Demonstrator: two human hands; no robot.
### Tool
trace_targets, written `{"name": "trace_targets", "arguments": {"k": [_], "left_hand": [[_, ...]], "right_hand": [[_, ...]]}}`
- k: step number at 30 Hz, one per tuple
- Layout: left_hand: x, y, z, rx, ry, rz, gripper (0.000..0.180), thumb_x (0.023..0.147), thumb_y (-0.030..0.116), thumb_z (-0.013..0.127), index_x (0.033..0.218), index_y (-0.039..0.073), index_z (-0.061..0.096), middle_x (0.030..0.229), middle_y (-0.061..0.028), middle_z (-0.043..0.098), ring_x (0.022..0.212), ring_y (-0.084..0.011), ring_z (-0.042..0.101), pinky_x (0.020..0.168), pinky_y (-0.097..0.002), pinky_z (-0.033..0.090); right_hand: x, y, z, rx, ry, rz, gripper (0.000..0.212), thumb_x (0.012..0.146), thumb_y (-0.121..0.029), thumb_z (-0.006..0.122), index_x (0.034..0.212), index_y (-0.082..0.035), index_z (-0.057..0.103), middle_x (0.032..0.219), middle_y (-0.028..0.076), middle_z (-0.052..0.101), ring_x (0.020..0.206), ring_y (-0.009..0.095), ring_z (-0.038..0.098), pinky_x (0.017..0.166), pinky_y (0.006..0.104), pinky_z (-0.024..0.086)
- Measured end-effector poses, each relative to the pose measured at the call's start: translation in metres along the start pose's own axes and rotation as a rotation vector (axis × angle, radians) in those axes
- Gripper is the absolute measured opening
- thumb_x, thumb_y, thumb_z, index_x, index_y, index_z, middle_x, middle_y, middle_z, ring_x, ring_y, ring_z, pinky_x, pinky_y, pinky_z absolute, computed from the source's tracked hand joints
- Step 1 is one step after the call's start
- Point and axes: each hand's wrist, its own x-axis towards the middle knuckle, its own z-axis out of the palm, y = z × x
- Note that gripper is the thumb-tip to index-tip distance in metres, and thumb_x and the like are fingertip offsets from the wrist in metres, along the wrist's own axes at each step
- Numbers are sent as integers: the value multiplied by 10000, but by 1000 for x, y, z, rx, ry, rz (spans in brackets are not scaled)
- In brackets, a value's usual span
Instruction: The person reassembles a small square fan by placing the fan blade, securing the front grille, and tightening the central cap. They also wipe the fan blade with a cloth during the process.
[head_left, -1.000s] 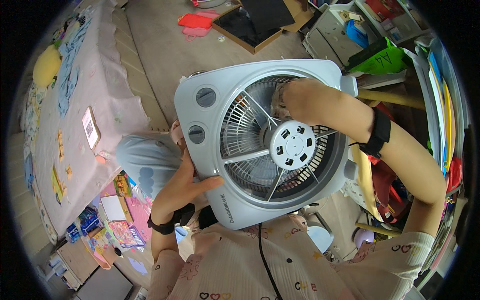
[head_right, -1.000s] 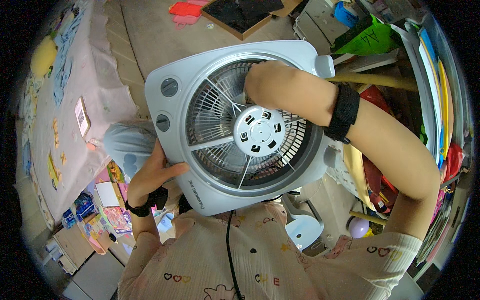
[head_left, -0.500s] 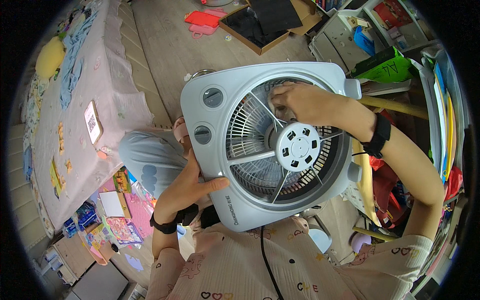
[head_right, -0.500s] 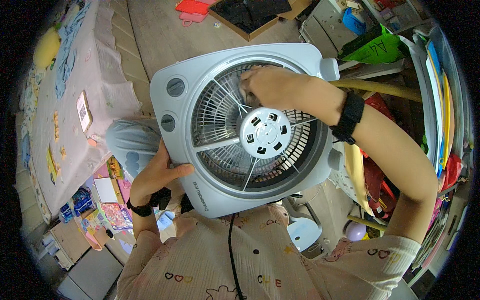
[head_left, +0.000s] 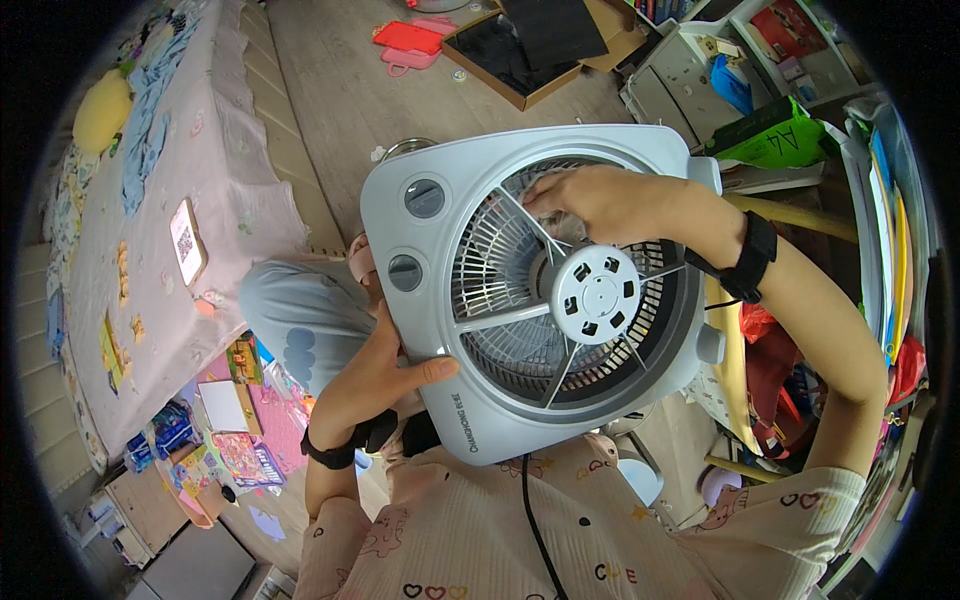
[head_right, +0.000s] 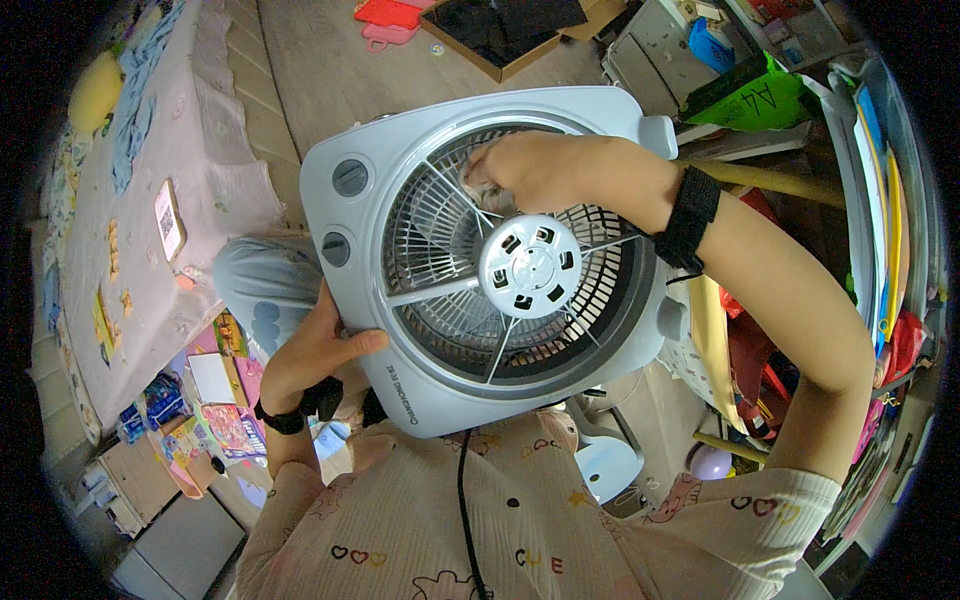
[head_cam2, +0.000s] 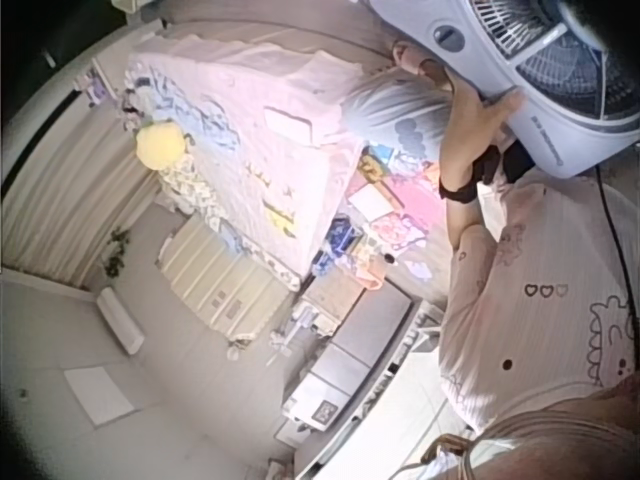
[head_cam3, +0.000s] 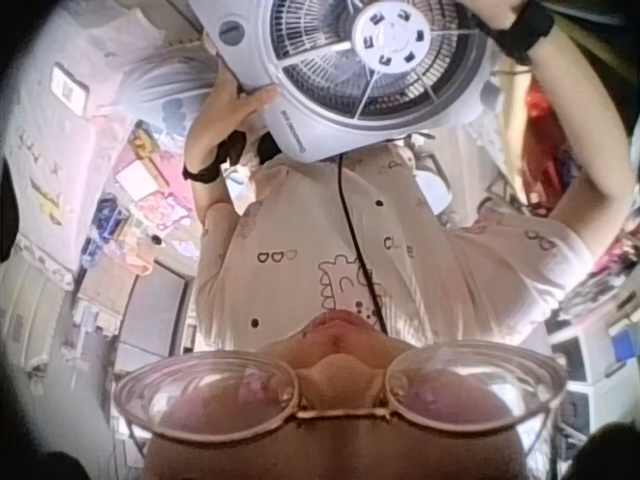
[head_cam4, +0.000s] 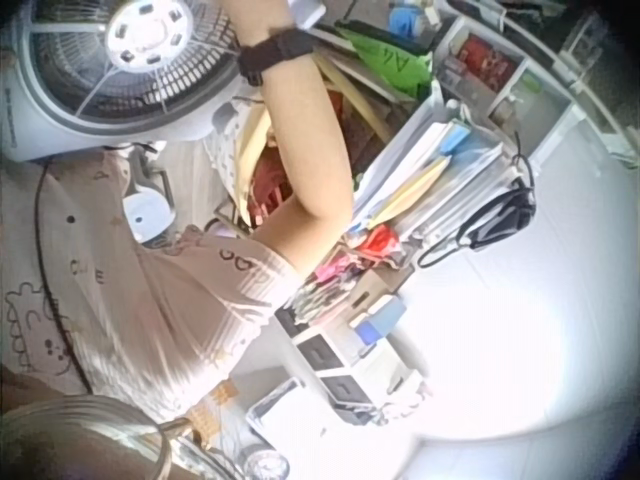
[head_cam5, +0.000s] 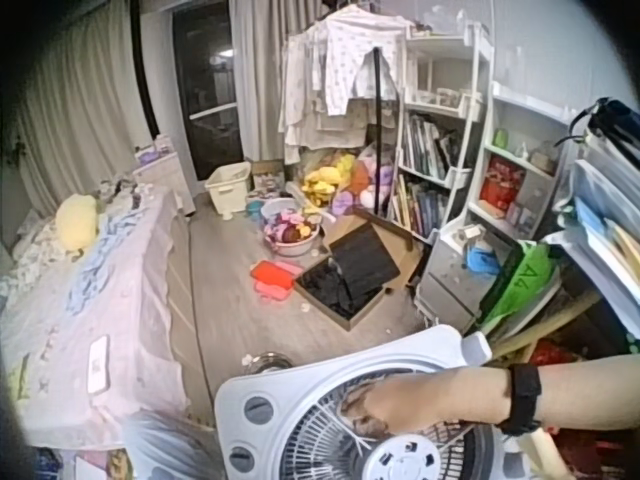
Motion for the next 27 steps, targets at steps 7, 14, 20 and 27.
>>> {"name": "trace_targets", "arguments": {"k": [7,14,20,27], "left_hand": [[3,2,2,-41,-18,-16,1089,828,332,818,1549,-17,80,1519,-186,326,1414,-259,312,1155,-372,283],[5,8,2,-27,-15,6,1047,842,317,810,1519,-56,105,1486,-199,364,1389,-265,349,1146,-362,296],[8,7,4,-10,0,62,1037,845,307,810,1514,-61,108,1459,-193,397,1360,-257,386,1135,-354,310],[6,6,3,-43,-11,9,1049,840,330,812,1506,-78,112,1451,-194,400,1353,-253,392,1134,-352,314]], "right_hand": [[6,-13,-4,146,-65,47,613,704,141,579,1279,-59,654,1393,151,572,1265,321,553,1013,352,456],[-13,-19,-19,204,291,72,348,787,117,510,1026,-16,726,1010,185,713,955,304,681,832,364,512],[-25,-25,4,-266,414,389,117,852,-46,631,903,42,688,843,226,677,792,381,661,718,423,516],[-8,-21,23,-263,282,504,168,857,-134,685,828,30,709,732,241,645,740,412,649,725,443,527]]}}
